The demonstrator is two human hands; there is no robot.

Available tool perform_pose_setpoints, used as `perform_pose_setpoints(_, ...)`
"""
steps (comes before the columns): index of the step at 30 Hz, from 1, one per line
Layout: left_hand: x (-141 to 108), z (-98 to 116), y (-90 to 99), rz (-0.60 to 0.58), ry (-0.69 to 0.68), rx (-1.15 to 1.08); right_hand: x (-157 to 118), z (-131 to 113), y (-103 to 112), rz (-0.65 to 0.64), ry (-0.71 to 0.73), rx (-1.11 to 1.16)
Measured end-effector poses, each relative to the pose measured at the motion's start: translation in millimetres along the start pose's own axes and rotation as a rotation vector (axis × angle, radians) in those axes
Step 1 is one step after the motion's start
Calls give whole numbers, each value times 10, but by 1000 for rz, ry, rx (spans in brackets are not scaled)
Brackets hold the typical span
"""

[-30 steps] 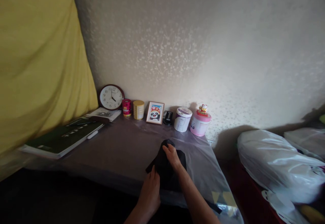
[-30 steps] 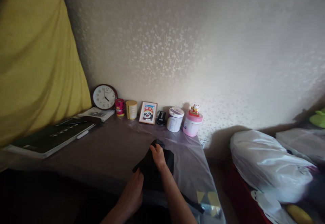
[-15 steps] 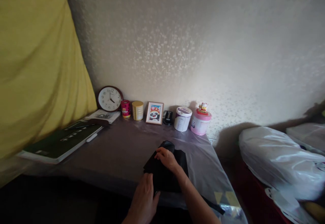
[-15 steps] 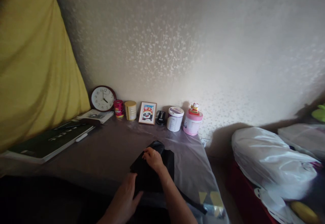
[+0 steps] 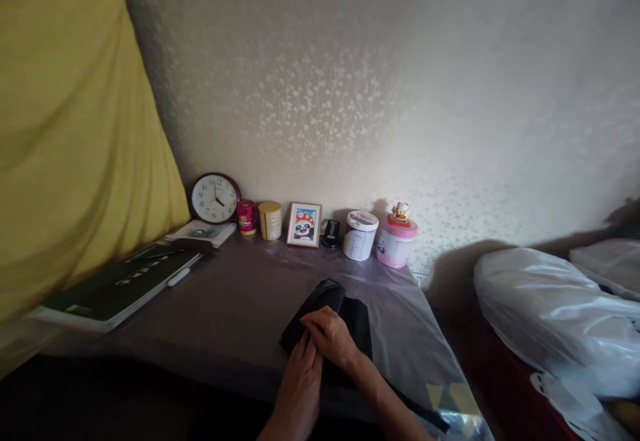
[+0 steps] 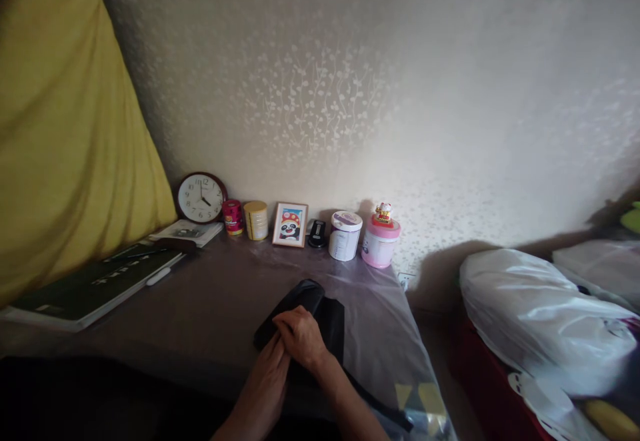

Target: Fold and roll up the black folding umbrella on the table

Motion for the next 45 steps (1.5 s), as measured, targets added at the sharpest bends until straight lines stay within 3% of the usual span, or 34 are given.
perform_pose_setpoints(6,-52,-15,-152,111,3,25,40,239,25,120,160,-62)
perform_pose_setpoints(13,-72,6,-183,-9,117,35,468,641,28,154,93,-135)
perform_pose_setpoints(17,-51,-4,-113,-52,137,-37,704,806,52,113,-90,-191)
perform_pose_setpoints(21,-32,-7,-68,-74,158,-108,790,862,138,150,-248,-258)
perform_pose_setpoints(26,-16,38,46,-88,172,-116,501,928,379,293,-323,-254)
perform_pose_setpoints(30,-14,74,186,-156,162,-142,38,1210,605,406,-544,-180)
perform_pose_setpoints(34,-40,60,238,-102,157,-198,-348,1370,652,314,-669,37)
perform_pose_setpoints(38,-66,33,200,-28,138,-236,-512,1249,599,257,-696,175)
perform_pose_setpoints(45,-86,16,178,-41,151,-292,-458,1002,502,355,-696,202)
Point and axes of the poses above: each hand's wrist, its own x-axis towards the middle knuckle, its own y-axis out of the back of the hand, z = x × y, the point moved 4 cm from there along x, towards the middle knuckle, and after that the axes turned 14 degrees about -y, right-handed, at the moved point
